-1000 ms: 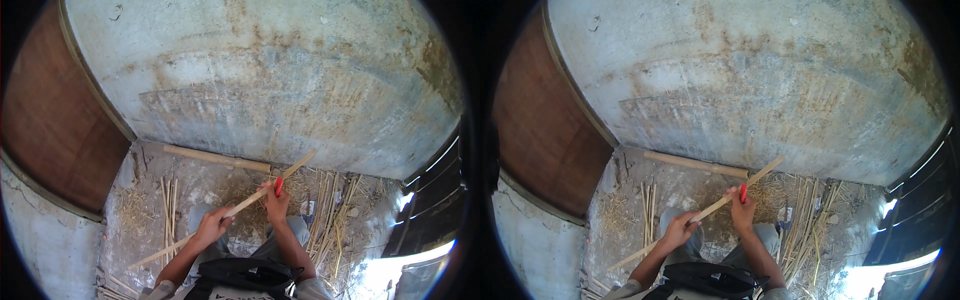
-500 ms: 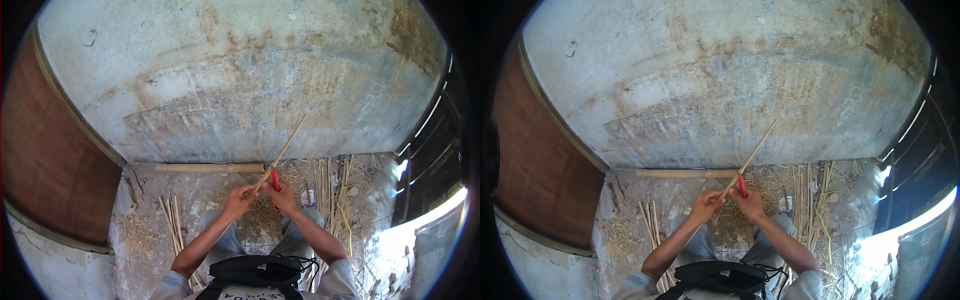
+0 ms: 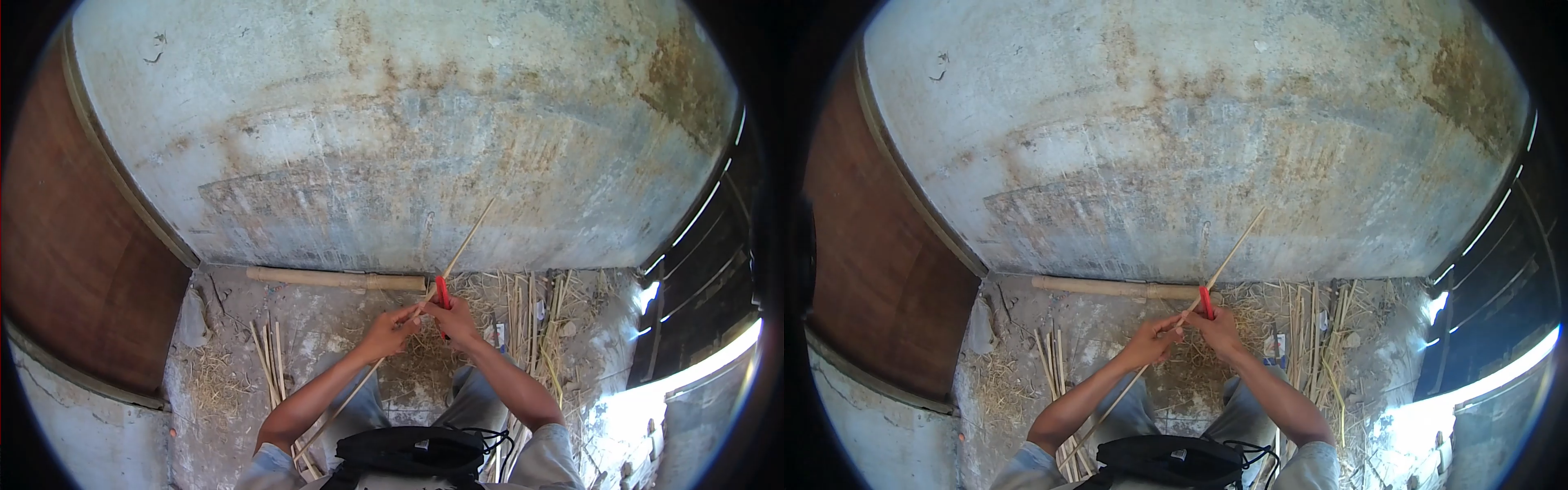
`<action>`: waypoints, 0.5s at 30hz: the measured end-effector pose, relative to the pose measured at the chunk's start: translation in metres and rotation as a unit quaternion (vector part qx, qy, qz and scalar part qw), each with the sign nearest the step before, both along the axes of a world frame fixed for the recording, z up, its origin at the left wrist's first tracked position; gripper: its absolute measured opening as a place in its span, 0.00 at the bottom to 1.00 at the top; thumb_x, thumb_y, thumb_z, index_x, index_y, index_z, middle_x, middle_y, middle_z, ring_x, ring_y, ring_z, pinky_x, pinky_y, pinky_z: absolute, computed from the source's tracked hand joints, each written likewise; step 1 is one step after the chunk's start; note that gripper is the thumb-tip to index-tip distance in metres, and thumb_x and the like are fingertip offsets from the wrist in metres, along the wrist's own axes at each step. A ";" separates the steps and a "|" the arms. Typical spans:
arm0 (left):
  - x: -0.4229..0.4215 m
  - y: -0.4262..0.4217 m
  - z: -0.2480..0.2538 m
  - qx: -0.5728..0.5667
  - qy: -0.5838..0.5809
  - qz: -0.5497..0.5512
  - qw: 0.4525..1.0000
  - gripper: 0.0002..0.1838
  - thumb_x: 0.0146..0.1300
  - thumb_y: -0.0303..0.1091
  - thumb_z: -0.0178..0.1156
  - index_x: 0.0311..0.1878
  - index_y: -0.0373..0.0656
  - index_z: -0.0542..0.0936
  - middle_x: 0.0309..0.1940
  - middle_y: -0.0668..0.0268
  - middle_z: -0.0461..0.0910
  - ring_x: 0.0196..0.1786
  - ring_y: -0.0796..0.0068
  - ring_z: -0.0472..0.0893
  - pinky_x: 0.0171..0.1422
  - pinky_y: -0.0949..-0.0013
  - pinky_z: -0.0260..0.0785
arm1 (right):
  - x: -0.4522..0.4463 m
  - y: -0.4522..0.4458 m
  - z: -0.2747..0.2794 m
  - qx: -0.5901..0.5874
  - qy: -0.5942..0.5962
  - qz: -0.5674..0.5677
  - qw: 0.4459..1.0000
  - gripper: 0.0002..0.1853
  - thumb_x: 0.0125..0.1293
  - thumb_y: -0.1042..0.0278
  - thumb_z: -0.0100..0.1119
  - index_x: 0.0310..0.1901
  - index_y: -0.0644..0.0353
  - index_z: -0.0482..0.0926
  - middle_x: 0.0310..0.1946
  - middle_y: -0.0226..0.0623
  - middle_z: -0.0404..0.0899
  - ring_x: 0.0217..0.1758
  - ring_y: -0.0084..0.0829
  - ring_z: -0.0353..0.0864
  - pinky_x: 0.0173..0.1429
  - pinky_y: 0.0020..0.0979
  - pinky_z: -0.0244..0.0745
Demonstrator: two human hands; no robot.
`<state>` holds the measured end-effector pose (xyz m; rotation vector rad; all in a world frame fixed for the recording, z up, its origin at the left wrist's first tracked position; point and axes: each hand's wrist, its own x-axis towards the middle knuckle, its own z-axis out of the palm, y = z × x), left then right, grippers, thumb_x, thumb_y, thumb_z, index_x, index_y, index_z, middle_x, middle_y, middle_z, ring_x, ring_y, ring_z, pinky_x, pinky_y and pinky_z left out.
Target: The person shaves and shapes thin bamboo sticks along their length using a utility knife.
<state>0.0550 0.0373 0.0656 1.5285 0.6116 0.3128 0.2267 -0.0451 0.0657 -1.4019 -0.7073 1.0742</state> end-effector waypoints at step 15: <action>0.010 0.020 -0.027 -0.061 0.076 0.019 0.995 0.22 0.78 0.45 0.50 0.71 0.53 0.72 0.26 0.70 0.76 0.20 0.82 0.71 0.23 0.74 0.62 | 0.003 0.025 -0.025 -0.018 -0.160 -0.004 0.987 0.19 0.66 0.51 0.66 0.38 0.64 0.85 0.23 0.22 0.75 0.28 0.16 0.69 0.33 0.26 0.65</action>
